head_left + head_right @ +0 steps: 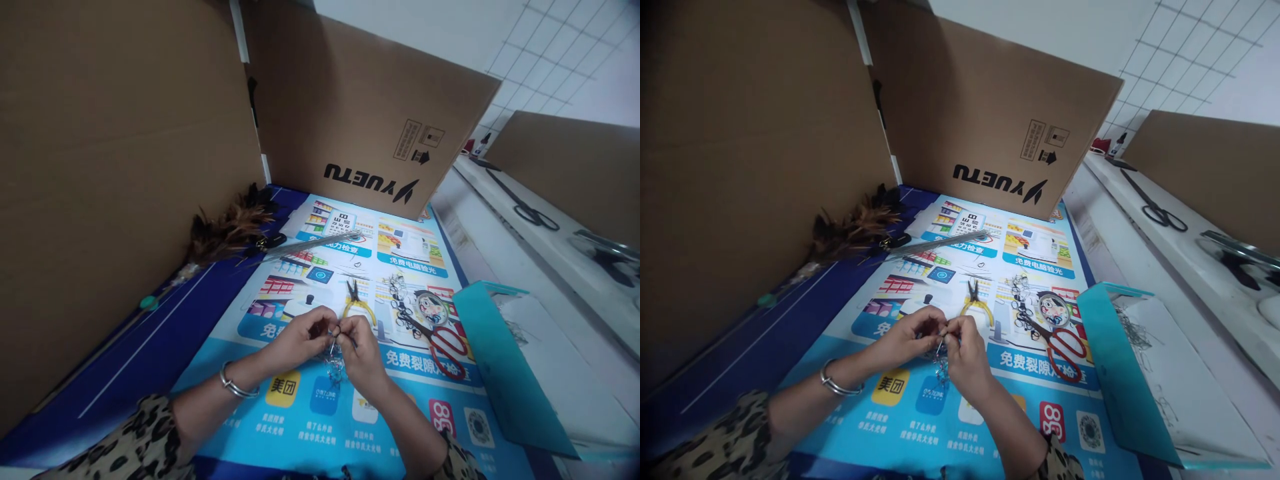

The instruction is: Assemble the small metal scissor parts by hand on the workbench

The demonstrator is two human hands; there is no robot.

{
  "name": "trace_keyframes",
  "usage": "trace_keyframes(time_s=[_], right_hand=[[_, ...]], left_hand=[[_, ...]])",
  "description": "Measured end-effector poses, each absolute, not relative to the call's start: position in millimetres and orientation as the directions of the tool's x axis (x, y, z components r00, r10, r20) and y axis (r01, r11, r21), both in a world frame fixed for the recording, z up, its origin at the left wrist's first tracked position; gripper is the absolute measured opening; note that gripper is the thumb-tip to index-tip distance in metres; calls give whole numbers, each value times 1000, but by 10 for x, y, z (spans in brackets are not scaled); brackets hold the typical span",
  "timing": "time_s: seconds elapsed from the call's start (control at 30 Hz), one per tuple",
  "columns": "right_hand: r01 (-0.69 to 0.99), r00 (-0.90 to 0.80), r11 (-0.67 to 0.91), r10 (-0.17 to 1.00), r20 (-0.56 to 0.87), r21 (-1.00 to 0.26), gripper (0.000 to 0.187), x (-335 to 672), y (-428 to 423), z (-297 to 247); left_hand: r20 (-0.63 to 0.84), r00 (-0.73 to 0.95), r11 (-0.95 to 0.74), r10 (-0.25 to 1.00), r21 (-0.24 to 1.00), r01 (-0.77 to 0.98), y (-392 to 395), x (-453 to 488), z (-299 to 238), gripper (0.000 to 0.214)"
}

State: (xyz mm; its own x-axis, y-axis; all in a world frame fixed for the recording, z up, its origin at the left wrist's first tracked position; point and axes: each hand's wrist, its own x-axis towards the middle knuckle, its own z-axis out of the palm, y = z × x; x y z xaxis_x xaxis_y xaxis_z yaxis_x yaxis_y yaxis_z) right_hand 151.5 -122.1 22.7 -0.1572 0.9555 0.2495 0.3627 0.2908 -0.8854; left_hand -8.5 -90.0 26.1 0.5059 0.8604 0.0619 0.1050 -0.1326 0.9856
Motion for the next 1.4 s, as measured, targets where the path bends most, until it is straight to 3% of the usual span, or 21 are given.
trace_keyframes(time_s=[0.23,0.4,0.6,0.87,1.1,1.4], right_hand=[[391,-212,312,946,246,-866,8,1497,-1239,194],[432,-185,341,939,288,-835,9,1507,-1226,198],[436,-174,325,945,276,-839,8,1512,-1225,215],[432,-183,326,945,273,-841,7,1513,-1219,220],[404,-167,337,941,293,-850,6,1532,-1200,216],[455,-170,356,934,313,-816,8,1583,-1163,192]], left_hand=[[46,525,-151,850,975,161,-867,-117,244,7],[138,521,-257,843,952,164,-869,-107,231,9],[88,472,-181,877,971,154,-908,-78,245,14],[189,497,-328,847,922,207,-893,-87,215,8],[59,459,-195,886,948,254,-921,-65,249,14],[30,471,-152,881,963,223,-905,-86,228,10]])
